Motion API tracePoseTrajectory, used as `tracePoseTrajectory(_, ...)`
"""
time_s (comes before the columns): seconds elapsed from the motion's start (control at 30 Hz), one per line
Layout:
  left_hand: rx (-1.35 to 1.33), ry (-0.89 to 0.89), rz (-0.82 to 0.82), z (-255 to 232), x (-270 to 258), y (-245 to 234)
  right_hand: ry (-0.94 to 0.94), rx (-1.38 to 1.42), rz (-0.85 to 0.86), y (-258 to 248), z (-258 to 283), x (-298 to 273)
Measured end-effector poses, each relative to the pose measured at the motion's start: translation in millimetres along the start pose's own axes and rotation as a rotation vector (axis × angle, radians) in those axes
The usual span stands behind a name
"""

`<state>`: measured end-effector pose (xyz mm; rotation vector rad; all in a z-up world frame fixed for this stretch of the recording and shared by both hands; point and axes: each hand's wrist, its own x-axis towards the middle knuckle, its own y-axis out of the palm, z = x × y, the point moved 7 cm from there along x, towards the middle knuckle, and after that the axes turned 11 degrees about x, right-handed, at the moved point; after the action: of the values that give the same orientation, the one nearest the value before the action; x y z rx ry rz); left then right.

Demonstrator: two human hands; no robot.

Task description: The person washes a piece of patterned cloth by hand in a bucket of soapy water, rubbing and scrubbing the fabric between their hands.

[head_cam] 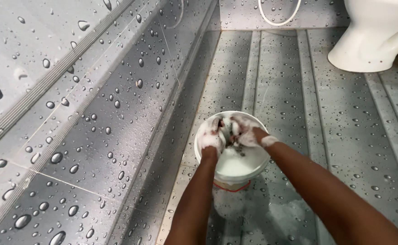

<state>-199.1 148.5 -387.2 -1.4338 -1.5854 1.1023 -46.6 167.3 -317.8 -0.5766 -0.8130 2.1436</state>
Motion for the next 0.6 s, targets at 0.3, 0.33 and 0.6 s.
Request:
tracePoseTrajectory(0.3,0.111,-0.083,0.179,31,-3,23,0.103,-0.263,0.216,76,-48,23)
tracePoseTrajectory(0.33,0.098,-0.076,0.162,30,-1,20,0.11,-0.28,0.222,80,-50,21)
tracePoseTrajectory(0.6,-0.024,-0.036,0.083,32,-3,-16,0.036,-0.113,0.345,79,-38,-17)
